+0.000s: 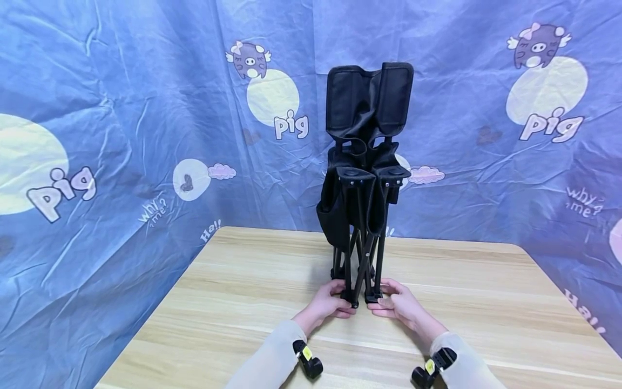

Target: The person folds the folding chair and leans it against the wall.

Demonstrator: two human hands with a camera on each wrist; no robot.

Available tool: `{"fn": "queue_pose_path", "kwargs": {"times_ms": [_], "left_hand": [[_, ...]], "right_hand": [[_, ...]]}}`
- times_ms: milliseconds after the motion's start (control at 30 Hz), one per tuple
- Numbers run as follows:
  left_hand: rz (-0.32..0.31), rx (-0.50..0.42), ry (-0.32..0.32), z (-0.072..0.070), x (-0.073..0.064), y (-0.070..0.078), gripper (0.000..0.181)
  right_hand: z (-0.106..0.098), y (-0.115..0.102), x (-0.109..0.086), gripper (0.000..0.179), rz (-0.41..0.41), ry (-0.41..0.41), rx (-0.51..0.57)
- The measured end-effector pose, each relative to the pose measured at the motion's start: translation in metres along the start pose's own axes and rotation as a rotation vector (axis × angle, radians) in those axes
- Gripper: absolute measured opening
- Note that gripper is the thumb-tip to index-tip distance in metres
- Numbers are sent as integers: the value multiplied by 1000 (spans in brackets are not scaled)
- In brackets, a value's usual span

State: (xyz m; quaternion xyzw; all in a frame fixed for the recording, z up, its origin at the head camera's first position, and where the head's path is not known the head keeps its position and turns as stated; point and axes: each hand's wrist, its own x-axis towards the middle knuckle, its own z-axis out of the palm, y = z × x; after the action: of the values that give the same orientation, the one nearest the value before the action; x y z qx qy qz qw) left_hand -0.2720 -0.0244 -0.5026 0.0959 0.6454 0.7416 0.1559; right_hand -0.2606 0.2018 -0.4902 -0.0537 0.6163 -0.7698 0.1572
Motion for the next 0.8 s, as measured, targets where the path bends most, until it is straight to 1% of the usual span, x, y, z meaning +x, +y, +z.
{"fn": "queue_pose_path", "kwargs": {"times_ms": [367, 567, 800], "left_hand": [[4, -13, 17, 0, 6, 2, 63], [0, -24, 25, -1, 11, 4, 65], [4, -14, 32, -1, 14, 5, 66]], "right_hand": [[1, 0, 8, 62, -11, 20, -15], [1, -2, 13, 63, -5, 43, 15], [1, -2, 17, 64, 5, 65, 26]]}}
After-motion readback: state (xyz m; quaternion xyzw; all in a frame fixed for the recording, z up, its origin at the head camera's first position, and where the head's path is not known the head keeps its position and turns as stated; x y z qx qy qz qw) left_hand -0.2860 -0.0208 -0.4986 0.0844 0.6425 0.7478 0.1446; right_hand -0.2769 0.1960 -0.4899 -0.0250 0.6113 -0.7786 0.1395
